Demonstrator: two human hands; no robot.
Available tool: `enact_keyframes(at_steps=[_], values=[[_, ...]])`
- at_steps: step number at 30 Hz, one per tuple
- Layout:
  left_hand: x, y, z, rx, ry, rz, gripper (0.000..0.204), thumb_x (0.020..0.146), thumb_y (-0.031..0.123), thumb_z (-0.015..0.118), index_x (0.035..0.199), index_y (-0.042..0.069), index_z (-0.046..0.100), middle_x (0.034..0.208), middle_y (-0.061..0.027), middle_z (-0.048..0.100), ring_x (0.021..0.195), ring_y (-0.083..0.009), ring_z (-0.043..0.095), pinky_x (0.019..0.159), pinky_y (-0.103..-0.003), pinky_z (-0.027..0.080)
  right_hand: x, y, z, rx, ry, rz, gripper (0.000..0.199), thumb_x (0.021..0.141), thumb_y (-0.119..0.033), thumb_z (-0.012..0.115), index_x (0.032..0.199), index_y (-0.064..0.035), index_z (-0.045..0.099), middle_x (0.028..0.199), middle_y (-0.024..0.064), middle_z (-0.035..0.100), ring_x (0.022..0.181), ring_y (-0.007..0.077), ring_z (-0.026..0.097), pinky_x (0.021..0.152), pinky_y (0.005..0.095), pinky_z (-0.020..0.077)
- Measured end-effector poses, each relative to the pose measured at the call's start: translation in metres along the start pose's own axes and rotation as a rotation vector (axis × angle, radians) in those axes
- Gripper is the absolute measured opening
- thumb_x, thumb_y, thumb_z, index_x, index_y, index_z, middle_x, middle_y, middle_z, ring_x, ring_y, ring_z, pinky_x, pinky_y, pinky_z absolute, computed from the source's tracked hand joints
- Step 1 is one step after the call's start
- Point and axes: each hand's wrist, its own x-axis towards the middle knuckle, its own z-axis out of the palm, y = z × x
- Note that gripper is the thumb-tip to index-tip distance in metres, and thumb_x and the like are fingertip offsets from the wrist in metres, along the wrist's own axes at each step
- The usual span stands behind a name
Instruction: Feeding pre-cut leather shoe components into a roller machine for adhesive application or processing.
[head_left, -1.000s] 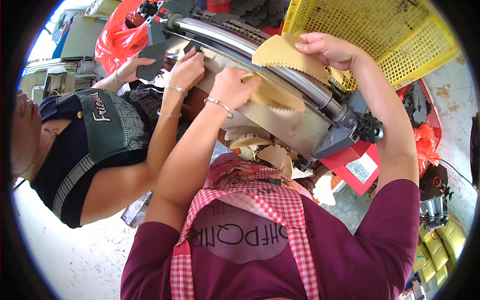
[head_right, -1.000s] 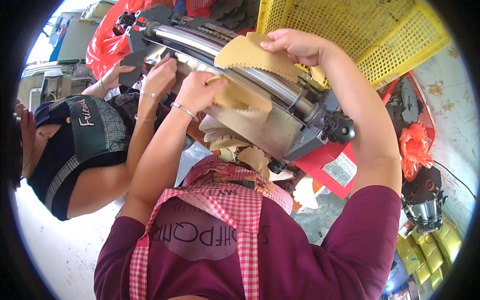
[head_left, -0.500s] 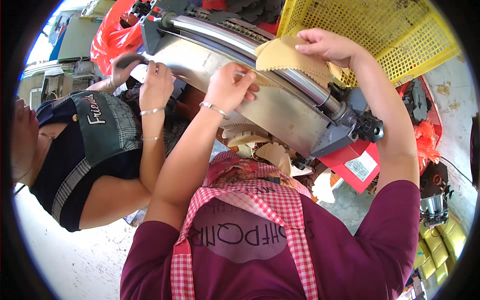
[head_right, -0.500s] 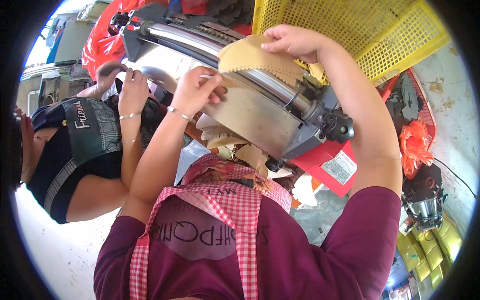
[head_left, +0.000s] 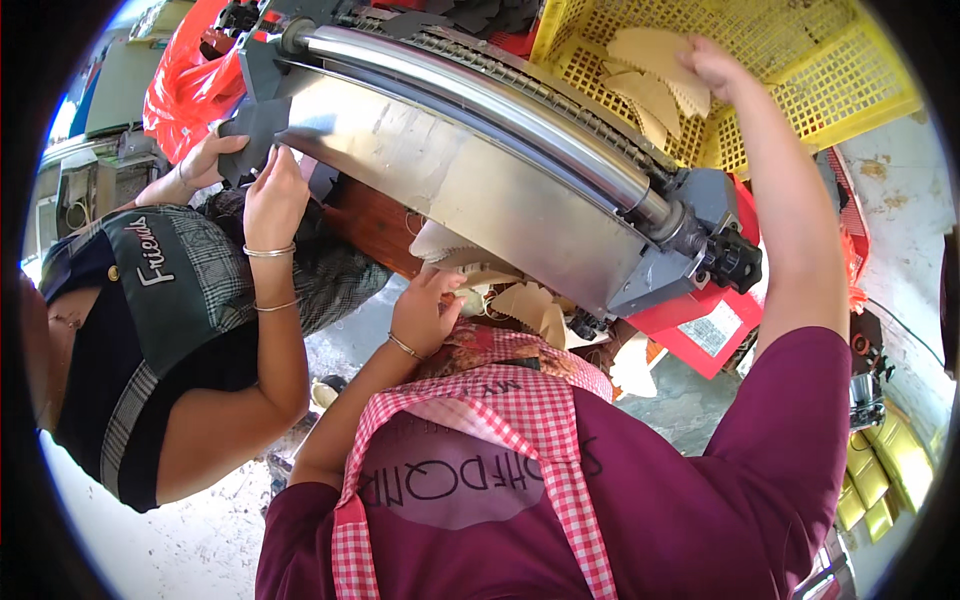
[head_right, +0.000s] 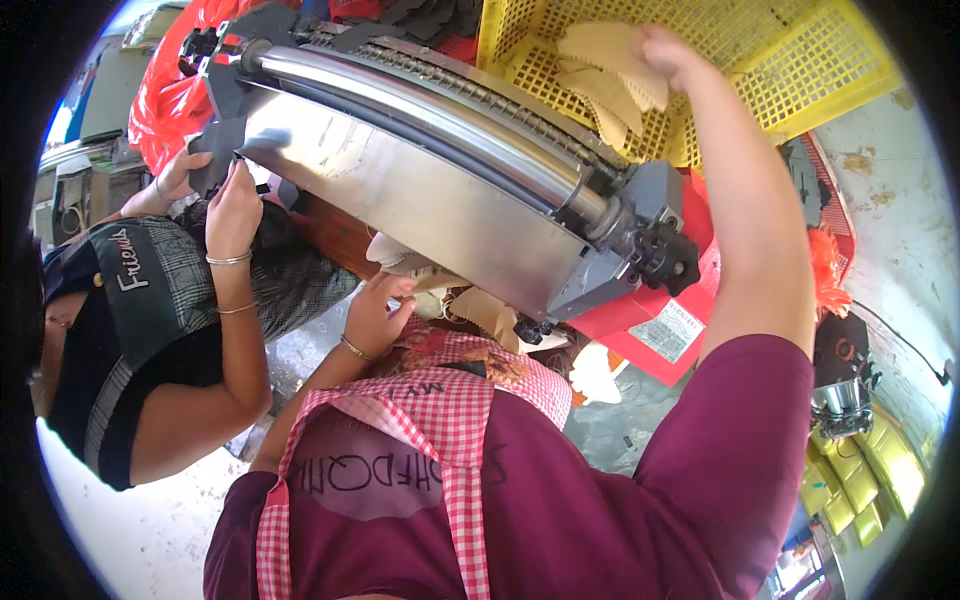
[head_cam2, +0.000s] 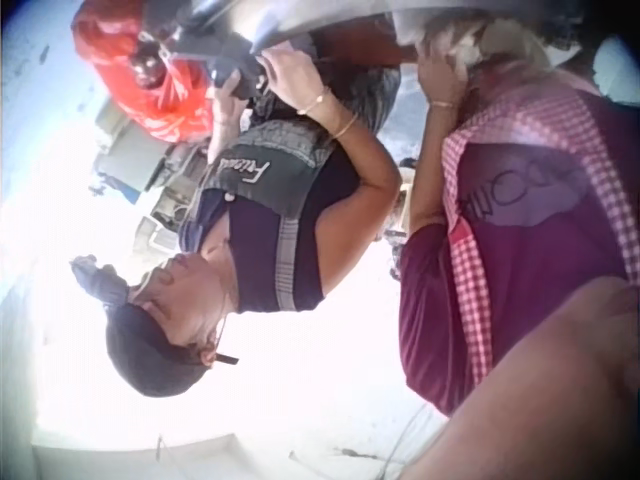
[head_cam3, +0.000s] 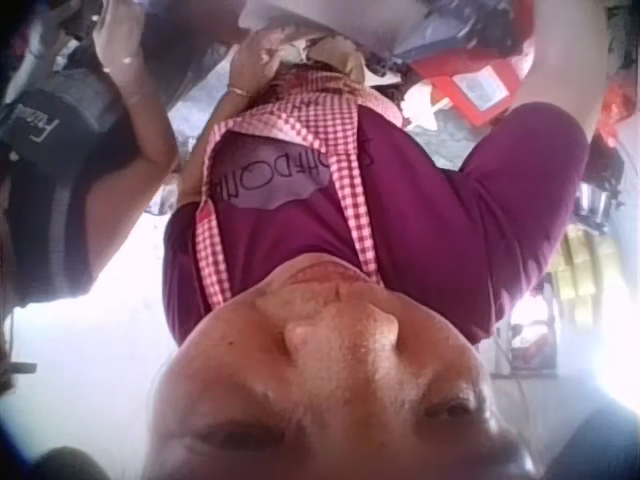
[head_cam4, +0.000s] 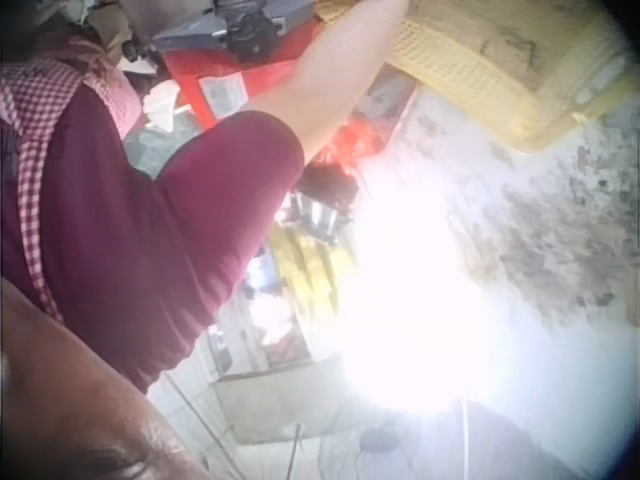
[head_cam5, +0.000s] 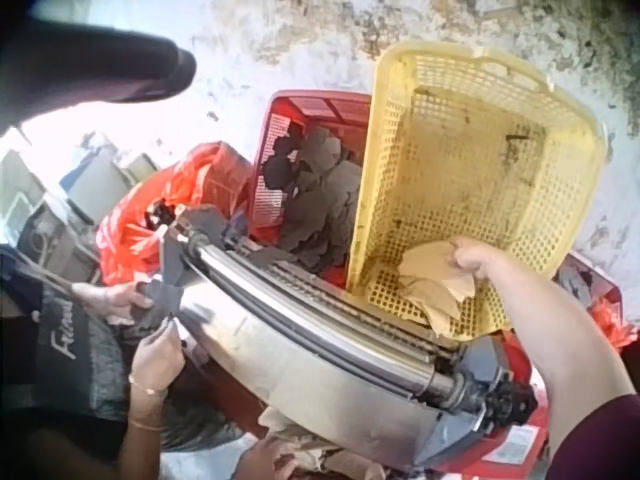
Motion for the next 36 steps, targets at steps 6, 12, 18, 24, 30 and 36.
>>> enact_keyframes(at_steps=[6,12,18,24,30,36], values=[[-0.006,0.004,0.001,-0.104,-0.142,-0.141,0.02,0.081,0.012,0.062,0.101,0.012,0.062,0.089,-0.0089,0.062,0.077,-0.0276,0.062,0.069,-0.04,0.051,0.014,0.036,0.031,-0.38,-0.129,0.181,0.051,0.089,-0.018,0.06,0.134,-0.0014,0.043,0.129,0.0157,0.054,0.111,0.0245,0.056,0.094,0.0388,0.0473],[0.0,0.013,0.011,-0.122,-0.169,0.08,0.019,0.082,0.012,0.062,0.1,0.007,0.064,0.09,-0.0113,0.062,0.073,-0.0278,0.064,0.064,-0.035,0.053,-0.056,-0.005,-0.036,-0.347,0.138,-0.269,0.046,0.094,-0.03,0.057,0.129,-0.0006,0.051,0.121,0.0111,0.061,0.11,0.0186,0.057,0.09,0.0317,0.0444],[0.024,0.034,0.058,0.225,-0.36,0.447,0.046,0.078,0.018,0.066,0.123,0.014,0.056,0.119,-0.0096,0.055,0.112,-0.0302,0.051,0.093,-0.041,0.044,-0.306,-0.04,0.032,0.237,0.607,-0.62,0.022,0.095,-0.01,0.052,0.111,0.003,0.058,0.098,0.0115,0.065,0.085,0.015,0.059,0.075,0.0274,0.0472],[0.03,0.016,0.073,0.408,-0.296,0.588,0.044,0.073,0.013,0.068,0.117,0.017,0.06,0.114,-0.0045,0.057,0.11,-0.0225,0.049,0.092,-0.037,0.043,-0.418,0.044,0.173,0.207,0.56,-0.547,0.012,0.088,0.002,0.059,0.099,0.0009,0.062,0.081,0.0092,0.065,0.069,0.0127,0.06,0.063,0.0258,0.0495],[0.013,0.084,0.01,-0.397,-0.482,0.5,0.019,0.076,0.002,0.067,0.094,0.003,0.067,0.092,-0.0072,0.06,0.09,-0.0211,0.059,0.079,-0.03,0.045,-0.41,0.039,0.254,-0.252,0.528,-0.639,0.034,0.082,-0.002,0.065,0.115,-0.0024,0.057,0.095,0.0123,0.064,0.088,0.0232,0.061,0.07,0.0319,0.0505],[-0.013,0.125,-0.018,-0.744,-0.157,0.283,0.026,0.095,0.012,0.055,0.118,0.001,0.055,0.098,-0.0012,0.061,0.083,-0.0084,0.056,0.073,-0.024,0.048,-0.397,0.024,0.25,0.646,0.324,-0.418,0.022,0.1,-0.018,0.047,0.111,-0.0004,0.053,0.067,0.0012,0.057,0.054,0.005,0.051,0.047,0.0202,0.04]])
